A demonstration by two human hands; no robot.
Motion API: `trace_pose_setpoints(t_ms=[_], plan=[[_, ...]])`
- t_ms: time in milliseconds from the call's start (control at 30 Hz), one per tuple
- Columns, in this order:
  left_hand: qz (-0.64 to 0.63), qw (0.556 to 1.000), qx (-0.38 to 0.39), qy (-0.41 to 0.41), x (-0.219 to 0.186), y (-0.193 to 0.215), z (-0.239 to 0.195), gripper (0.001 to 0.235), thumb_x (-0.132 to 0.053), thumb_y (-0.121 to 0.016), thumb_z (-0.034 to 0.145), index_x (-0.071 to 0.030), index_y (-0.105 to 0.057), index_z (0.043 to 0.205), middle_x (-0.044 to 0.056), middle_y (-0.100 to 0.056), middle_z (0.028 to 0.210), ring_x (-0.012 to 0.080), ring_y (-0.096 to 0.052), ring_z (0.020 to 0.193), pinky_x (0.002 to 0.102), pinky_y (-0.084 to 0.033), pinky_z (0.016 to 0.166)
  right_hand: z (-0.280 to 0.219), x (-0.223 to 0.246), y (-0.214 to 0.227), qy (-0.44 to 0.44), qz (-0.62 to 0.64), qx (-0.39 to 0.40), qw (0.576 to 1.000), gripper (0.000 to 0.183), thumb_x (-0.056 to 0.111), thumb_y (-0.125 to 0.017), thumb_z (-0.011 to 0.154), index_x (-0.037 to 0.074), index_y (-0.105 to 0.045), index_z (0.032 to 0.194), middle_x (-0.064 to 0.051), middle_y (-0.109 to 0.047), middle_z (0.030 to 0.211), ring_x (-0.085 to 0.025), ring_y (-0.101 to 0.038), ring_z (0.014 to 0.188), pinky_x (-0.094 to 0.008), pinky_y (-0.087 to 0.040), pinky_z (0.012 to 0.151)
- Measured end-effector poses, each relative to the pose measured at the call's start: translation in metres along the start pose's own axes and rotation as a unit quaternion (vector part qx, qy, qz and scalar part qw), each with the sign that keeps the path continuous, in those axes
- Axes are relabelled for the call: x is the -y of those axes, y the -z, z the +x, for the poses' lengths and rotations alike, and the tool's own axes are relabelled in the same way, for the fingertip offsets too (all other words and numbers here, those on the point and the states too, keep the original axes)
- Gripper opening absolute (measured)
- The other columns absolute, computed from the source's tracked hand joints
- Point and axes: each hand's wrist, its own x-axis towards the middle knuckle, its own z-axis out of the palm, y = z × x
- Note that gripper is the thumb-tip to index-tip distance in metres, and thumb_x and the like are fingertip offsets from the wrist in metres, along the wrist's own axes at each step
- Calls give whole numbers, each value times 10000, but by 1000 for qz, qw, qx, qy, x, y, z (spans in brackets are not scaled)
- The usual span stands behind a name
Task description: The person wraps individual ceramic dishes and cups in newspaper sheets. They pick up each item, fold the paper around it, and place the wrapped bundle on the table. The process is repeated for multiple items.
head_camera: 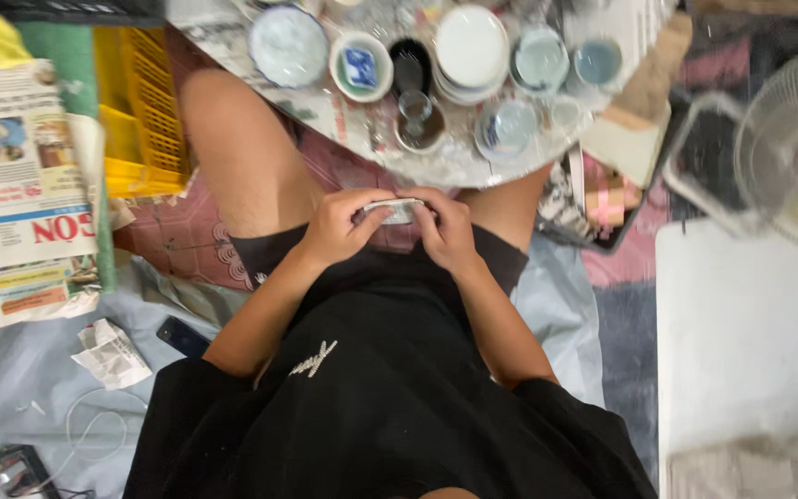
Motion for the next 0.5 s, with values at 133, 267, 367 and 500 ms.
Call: trace_pose_setpoints(t_ms=[133,267,367,500], plan=[[-4,1000,-28,3,-16,35,9,186,-92,-718,967,-34,-730,1144,84,-736,985,159,-673,761,266,-534,654,21,22,1,41,132,56,989,516,323,-494,1112,43,-366,1526,-173,-613,1261,-222,-625,1009,-347,-525,858],[10,993,-121,-10,-24,85,26,173,-50,-669,965,-22,-676,1135,108,-707,1066,211,-698,928,310,-541,817,40,44,-15,78,195,66,975,566,340,-474,1147,102,-212,1589,-204,-500,1454,-251,-625,1097,-385,-540,904],[136,957,-234,-105,-27,145,52,148,3,-694,964,-18,-660,1107,136,-696,1139,301,-672,1117,393,-522,1020,46,60,-27,104,259,98,955,551,333,-485,1119,114,-210,1544,-212,-461,1460,-249,-629,1065,-385,-574,869],[297,875,-349,-159,-20,246,91,211,59,-773,925,-11,-710,1115,149,-646,1125,331,-634,1083,388,-511,960,52,71,-48,109,267,143,947,530,297,-471,1098,119,-240,1540,-211,-497,1442,-247,-672,1042,-358,-577,832]])
